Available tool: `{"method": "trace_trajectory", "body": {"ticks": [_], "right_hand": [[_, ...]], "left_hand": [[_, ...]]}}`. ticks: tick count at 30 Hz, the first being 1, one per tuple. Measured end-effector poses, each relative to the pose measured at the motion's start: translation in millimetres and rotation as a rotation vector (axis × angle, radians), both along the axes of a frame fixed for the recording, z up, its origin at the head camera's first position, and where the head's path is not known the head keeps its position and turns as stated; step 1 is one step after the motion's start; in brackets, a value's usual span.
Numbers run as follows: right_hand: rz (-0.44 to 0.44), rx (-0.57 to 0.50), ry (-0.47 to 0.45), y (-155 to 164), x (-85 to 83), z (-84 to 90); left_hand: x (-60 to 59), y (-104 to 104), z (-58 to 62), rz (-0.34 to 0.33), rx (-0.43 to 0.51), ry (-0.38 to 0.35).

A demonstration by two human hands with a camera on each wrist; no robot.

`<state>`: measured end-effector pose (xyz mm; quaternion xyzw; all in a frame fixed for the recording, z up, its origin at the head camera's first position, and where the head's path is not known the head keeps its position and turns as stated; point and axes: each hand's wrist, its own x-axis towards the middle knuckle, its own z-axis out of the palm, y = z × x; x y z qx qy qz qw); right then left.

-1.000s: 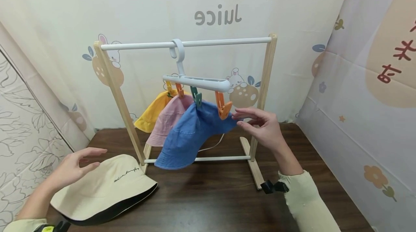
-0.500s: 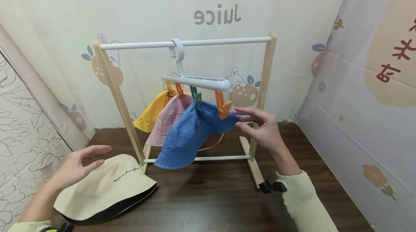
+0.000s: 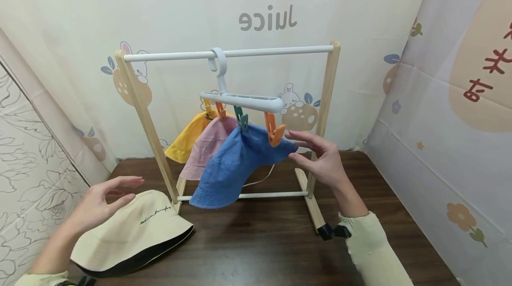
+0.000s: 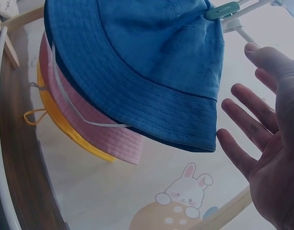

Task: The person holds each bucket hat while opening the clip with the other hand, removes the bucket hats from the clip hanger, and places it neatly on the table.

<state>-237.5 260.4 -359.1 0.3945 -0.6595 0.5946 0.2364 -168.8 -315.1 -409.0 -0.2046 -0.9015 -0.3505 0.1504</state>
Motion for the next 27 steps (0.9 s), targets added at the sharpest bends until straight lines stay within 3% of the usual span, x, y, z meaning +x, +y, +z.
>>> {"method": "trace_trajectory", "body": {"ticks": [6, 27], "right_hand": [[-0.025, 0.005, 0.002, 1, -0.7, -1.5], [-0.032, 0.045, 0.004, 1, -4.6, -0.2]], "left_hand": [[-0.3, 9, 4.3, -0.004, 0.001, -0.005], [-1.9, 36, 18.6, -0.064, 0.068, 0.096]]}}
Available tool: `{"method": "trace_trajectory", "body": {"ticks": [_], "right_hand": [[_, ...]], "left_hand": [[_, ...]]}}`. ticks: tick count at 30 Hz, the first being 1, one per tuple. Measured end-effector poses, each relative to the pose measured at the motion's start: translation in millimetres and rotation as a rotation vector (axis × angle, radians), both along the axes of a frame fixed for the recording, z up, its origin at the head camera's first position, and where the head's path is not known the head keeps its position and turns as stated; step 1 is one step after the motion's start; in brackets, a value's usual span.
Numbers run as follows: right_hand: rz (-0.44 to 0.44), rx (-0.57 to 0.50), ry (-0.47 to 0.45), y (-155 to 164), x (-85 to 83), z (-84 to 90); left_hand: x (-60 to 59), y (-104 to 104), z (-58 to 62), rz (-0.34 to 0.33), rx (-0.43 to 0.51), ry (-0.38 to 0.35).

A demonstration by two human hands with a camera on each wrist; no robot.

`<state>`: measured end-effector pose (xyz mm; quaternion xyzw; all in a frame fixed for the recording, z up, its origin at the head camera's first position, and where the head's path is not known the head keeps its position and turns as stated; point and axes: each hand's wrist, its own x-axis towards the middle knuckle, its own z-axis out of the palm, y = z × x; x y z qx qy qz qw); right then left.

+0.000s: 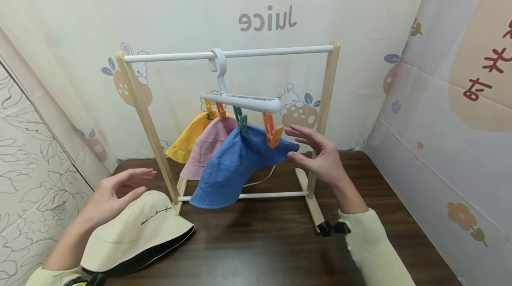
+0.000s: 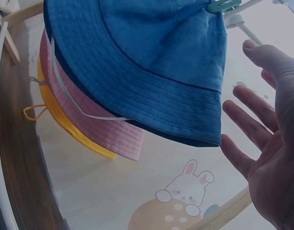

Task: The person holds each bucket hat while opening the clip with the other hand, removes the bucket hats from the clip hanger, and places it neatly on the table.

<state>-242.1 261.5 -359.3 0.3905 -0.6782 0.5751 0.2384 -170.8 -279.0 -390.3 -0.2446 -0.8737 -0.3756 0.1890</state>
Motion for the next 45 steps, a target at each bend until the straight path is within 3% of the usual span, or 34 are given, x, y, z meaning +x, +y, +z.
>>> {"method": "trace_trajectory", "body": {"ticks": [12, 25, 45], "right_hand": [[-0.004, 0.041, -0.014, -2, -5.0, -2.0], [-0.033, 0.082, -0.045, -3, -10.0, -2.8], [-0.045, 0.166, -0.078, -4, -16.7, 0.9]], "left_hand": [[-2.5, 12, 4.3, -0.013, 0.052, 0.029], [-6.8, 29, 11.6, -0.037, 0.058, -0.005], [-13.1, 56, 22.0, -0.057, 0.154, 0.006]]}}
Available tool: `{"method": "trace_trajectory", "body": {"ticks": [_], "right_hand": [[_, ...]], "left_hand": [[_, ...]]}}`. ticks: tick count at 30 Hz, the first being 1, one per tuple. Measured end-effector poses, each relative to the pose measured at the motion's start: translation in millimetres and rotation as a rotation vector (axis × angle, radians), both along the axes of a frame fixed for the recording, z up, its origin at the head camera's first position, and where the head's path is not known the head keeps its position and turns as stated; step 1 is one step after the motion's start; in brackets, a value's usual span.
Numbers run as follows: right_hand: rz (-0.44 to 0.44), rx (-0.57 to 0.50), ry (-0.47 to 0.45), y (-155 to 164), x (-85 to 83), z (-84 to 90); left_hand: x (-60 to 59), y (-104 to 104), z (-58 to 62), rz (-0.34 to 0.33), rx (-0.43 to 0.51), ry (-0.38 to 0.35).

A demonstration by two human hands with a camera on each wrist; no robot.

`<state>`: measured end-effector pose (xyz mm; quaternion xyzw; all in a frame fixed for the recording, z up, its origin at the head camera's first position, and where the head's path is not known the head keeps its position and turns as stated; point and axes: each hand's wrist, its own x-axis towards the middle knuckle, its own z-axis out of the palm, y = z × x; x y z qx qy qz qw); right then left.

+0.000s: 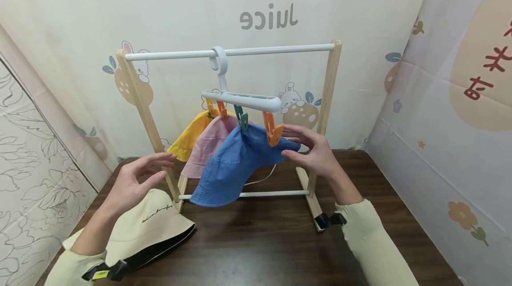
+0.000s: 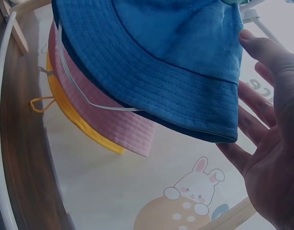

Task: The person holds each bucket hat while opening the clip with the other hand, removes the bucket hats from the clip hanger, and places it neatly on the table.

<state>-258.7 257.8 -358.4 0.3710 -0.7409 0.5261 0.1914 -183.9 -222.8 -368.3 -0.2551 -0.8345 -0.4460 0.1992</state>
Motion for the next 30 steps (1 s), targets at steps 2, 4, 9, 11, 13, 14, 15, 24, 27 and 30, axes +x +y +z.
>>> {"method": "trace_trajectory", "body": {"ticks": [2, 4, 9, 11, 13, 14, 15, 24, 27, 30], "right_hand": [[0.003, 0.007, -0.005, 1, -1.0, 0.2], [0.012, 0.014, -0.011, 1, -1.8, 0.8], [0.03, 0.029, -0.015, -1, -2.3, 2.7], [0.037, 0.026, -0.014, -2, -2.3, 3.0], [0.043, 0.024, -0.015, -2, -2.3, 2.9], [0.046, 0.023, -0.015, -2, -2.5, 2.7], [0.046, 0.026, -0.015, -2, -2.4, 2.5], [0.035, 0.034, -0.022, -2, -2.3, 2.1], [0.037, 0.035, -0.024, -2, -2.8, 2.3], [0.037, 0.041, -0.021, -3, -3.7, 2.6]], "left_hand": [[-1.8, 3, 1.1, -0.005, 0.011, -0.007], [-3.6, 6, 2.2, -0.012, 0.021, -0.016], [-7.0, 14, 5.1, -0.033, 0.043, -0.01], [-7.8, 16, 7.0, -0.039, 0.054, -0.008], [-8.0, 19, 9.1, -0.042, 0.063, -0.012], [-8.2, 20, 10.1, -0.04, 0.065, -0.015], [-8.5, 21, 10.9, -0.042, 0.069, -0.016], [-11.9, 32, 19.8, -0.076, 0.083, -0.044], [-12.0, 35, 22.1, -0.078, 0.092, -0.051], [-12.1, 38, 24.2, -0.074, 0.099, -0.062]]}}
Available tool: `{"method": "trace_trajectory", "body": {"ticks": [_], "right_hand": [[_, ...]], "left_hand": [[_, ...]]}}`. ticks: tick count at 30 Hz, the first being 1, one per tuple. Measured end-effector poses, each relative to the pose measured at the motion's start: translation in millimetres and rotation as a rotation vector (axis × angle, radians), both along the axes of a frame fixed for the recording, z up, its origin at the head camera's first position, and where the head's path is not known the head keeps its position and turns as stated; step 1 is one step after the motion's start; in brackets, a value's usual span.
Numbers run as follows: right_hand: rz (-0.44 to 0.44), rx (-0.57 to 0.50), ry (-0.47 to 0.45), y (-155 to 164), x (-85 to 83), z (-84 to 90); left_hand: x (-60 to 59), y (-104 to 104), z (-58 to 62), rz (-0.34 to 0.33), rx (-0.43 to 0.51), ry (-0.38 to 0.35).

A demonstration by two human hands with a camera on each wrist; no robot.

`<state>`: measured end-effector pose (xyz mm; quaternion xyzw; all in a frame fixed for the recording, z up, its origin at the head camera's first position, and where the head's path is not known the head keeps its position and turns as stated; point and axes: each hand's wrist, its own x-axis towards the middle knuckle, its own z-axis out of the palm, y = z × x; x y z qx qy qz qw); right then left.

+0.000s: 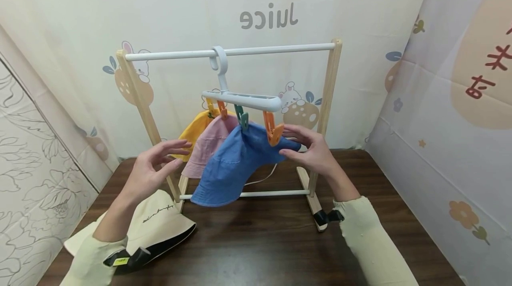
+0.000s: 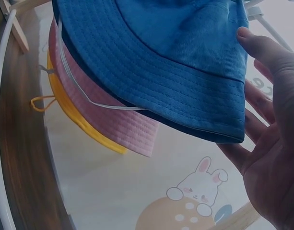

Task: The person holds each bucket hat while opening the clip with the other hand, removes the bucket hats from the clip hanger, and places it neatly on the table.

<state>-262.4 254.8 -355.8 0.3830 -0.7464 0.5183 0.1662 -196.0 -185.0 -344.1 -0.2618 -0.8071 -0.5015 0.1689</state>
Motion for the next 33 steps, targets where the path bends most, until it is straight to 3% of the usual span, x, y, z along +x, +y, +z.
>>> {"method": "trace_trajectory", "body": {"ticks": [18, 33], "right_hand": [[-0.016, -0.017, 0.009, -8, -5.0, 2.3], [-0.071, 0.048, -0.003, -13, -6.1, 7.2]], "left_hand": [[-1.4, 19, 13.1, -0.028, 0.009, -0.001], [-6.3, 39, 23.3, -0.062, 0.019, 0.011]]}}
